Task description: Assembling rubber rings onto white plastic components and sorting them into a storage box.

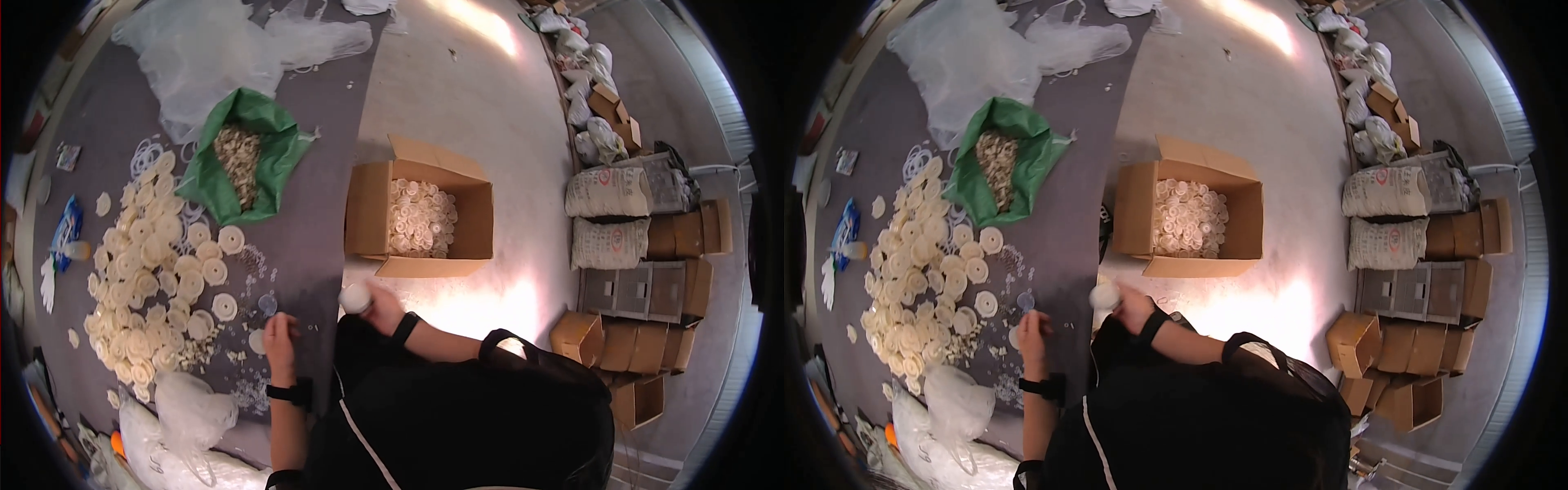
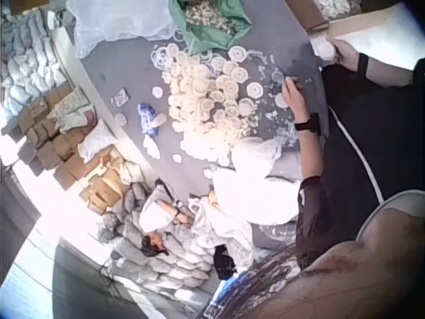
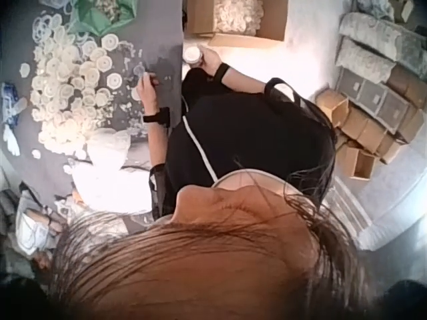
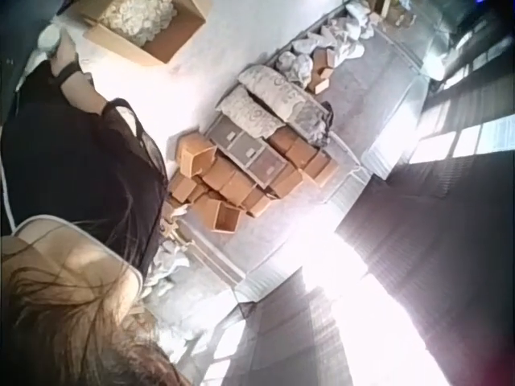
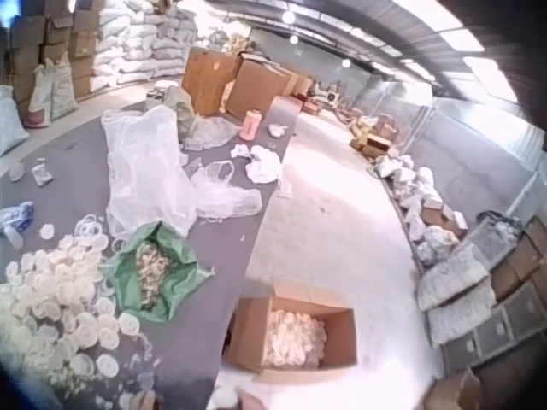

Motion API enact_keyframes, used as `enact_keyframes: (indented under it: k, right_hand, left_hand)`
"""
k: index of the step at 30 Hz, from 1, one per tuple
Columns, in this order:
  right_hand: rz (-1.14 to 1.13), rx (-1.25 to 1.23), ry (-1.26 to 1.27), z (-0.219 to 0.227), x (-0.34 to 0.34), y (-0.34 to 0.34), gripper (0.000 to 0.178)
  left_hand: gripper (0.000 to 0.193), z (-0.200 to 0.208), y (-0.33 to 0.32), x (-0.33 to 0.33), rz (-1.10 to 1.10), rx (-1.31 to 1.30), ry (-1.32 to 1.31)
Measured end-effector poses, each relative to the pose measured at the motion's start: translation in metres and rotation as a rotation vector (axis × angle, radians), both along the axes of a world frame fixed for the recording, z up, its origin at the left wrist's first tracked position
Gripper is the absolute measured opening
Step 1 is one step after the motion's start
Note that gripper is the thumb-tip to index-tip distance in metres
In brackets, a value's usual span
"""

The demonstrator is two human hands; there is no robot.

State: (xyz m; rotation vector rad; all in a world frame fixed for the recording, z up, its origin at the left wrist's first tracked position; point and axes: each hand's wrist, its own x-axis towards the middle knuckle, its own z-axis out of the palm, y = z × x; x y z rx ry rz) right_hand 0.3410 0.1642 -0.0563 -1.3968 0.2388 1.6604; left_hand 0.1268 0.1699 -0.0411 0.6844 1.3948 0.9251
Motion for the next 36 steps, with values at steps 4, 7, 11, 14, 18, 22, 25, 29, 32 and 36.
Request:
enact_keyframes:
  k: [4,7,11,14,18,22,25,29,32,36]
  right_hand:
    - [-0.537,0.146,-0.147,-0.044,0.135,0.010,0.024]
    - [-0.749,-0.249,-0.164,-0.046,0.189,0.027,0.050]
    - [-0.267,0.007,-0.138,-0.044,0.158,0.040,0.028]
    - [0.073,0.113,-0.089,-0.022,0.088,0.065,0.023]
    - [0.540,0.182,0.032,0.014,-0.002,0.084,0.027]
    - [0.810,0.227,0.141,0.019,-0.065,0.090,0.027]
    - [0.979,0.238,0.195,0.019,-0.101,0.092,0.026]
    - [1.045,0.257,0.188,0.017,-0.128,0.092,0.026]
    - [1.020,0.357,0.062,0.018,-0.143,0.086,0.027]
    - [0.994,0.457,0.116,0.026,-0.151,0.079,0.031]
  left_hand:
    - [0.014,-0.022,0.024,-0.031,0.106,0.340,0.647]
    - [0.017,-0.009,0.045,-0.041,-0.022,0.378,1.032]
    - [0.037,-0.015,0.058,-0.052,-0.123,0.366,1.293]
    - [0.034,-0.010,0.060,-0.057,-0.046,0.364,1.204]
    - [0.021,-0.011,0.048,-0.066,-0.047,0.310,1.230]
    - [0.013,-0.009,0.044,-0.066,0.029,0.355,1.230]
    - [0.015,-0.011,0.037,-0.066,0.072,0.368,1.258]
    - [0.017,-0.011,0.029,-0.074,0.064,0.357,1.283]
    - [0.013,-0.002,0.019,-0.073,0.291,0.306,0.980]
    - [0.012,0.017,-0.002,-0.052,0.668,0.135,-0.020]
